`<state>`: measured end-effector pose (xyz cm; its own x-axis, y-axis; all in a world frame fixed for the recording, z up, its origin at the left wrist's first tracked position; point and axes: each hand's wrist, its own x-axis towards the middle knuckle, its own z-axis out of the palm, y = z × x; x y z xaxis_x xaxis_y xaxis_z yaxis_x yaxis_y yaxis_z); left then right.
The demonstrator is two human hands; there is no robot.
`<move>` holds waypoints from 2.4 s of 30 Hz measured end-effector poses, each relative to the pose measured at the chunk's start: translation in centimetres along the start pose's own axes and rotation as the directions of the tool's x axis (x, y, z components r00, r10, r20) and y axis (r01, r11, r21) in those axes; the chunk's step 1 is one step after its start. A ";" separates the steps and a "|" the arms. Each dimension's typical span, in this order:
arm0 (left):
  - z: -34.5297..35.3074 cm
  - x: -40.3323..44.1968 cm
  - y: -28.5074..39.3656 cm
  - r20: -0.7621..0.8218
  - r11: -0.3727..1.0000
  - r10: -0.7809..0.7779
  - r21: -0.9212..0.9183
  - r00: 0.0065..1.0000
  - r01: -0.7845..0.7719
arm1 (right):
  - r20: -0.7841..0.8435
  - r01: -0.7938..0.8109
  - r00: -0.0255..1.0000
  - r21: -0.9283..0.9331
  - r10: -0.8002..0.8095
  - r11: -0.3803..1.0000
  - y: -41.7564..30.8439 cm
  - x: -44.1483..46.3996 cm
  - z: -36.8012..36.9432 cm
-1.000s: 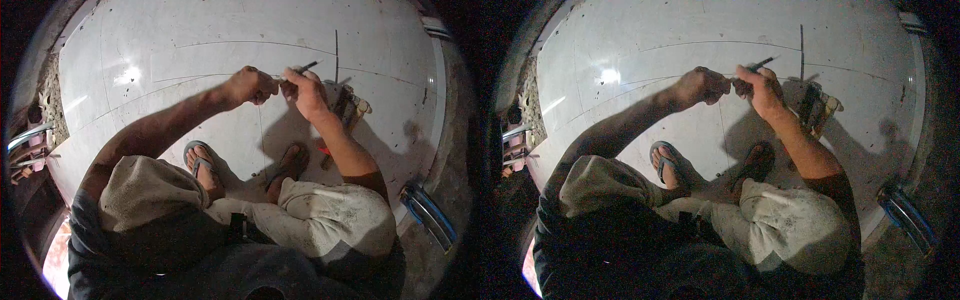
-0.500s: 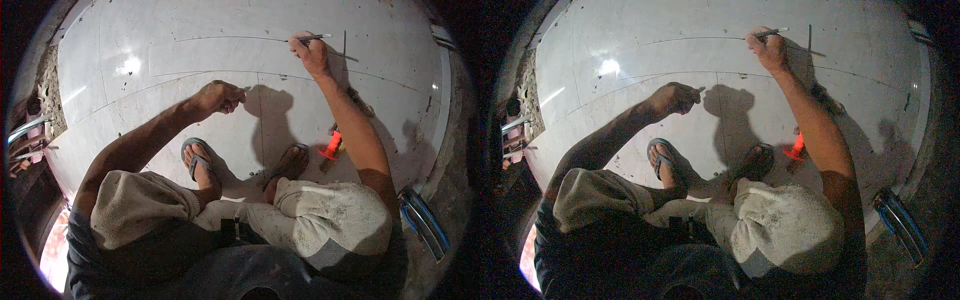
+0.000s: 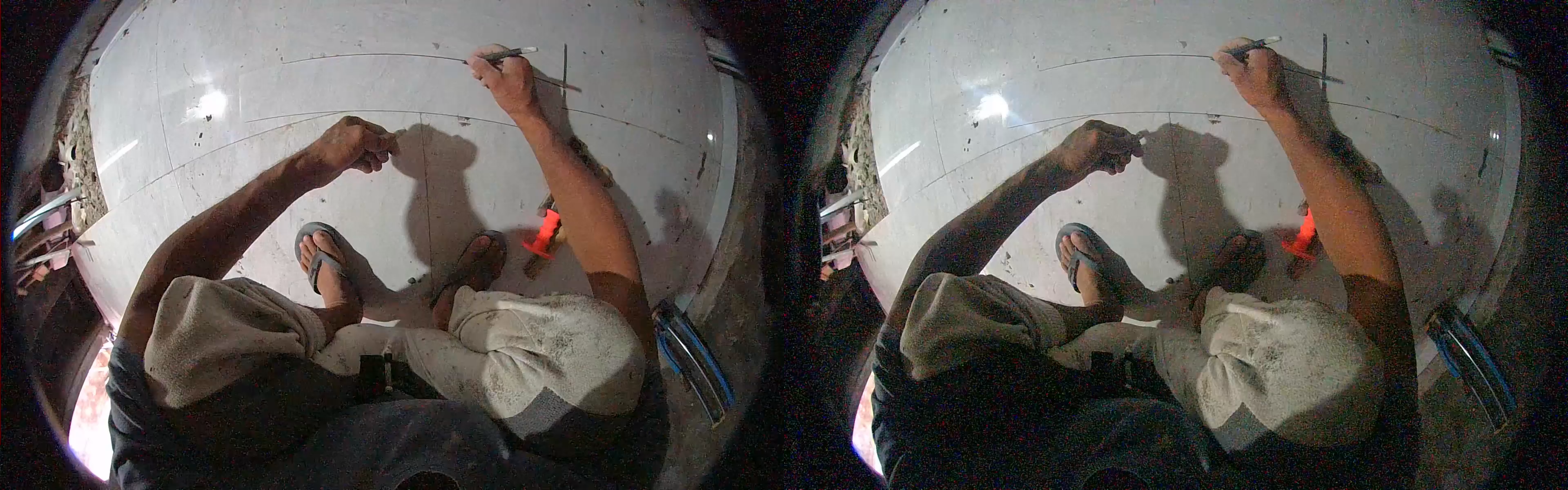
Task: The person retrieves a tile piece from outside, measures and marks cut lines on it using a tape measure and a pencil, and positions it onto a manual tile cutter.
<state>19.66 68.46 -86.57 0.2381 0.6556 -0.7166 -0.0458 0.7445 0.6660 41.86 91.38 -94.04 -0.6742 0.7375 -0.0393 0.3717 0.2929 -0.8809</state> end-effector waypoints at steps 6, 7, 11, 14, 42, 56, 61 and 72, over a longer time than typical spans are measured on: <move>-0.9 0.4 -0.6 0.052 0.997 0.068 0.042 0.996 -0.070 | 0.010 -0.016 1.000 -0.054 0.017 0.998 0.4 0.2 0.0; -0.9 0.4 -0.6 0.037 0.997 0.074 0.034 0.997 -0.075 | 0.010 -0.011 1.000 -0.055 0.011 0.998 0.3 0.2 0.0; -0.8 0.5 -0.3 0.001 0.997 0.068 0.030 0.998 -0.068 | -0.054 0.012 0.998 -0.118 -0.019 0.993 0.2 0.1 0.4; -0.6 0.5 0.0 -0.010 1.000 0.026 -0.014 1.000 -0.026 | -0.055 -0.008 0.998 -0.101 0.002 0.995 0.6 0.1 0.5; -0.9 1.4 -0.5 0.016 0.990 0.120 -0.073 0.993 -0.119 | -0.133 -0.056 0.990 -0.052 0.049 0.997 0.8 0.2 1.0; -0.6 1.4 1.3 -0.060 0.974 0.221 0.063 0.973 -0.218 | -0.052 -0.175 0.975 0.417 0.216 0.892 -2.6 -3.1 -0.3; 0.0 2.0 2.5 -0.097 0.909 0.381 0.223 0.920 -0.352 | 0.203 -0.249 0.954 0.117 0.222 0.961 -8.8 -6.1 -1.3; 0.0 2.1 3.9 0.020 0.547 0.695 0.635 0.719 -0.546 | 0.419 0.190 0.897 -0.654 0.141 0.732 -12.2 -8.4 -2.5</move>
<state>19.95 72.71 -85.53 0.1586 0.9862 -0.0482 0.4613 -0.0308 0.8867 44.57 83.12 -81.83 -0.8196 0.4482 -0.3569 0.5614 0.7530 -0.3434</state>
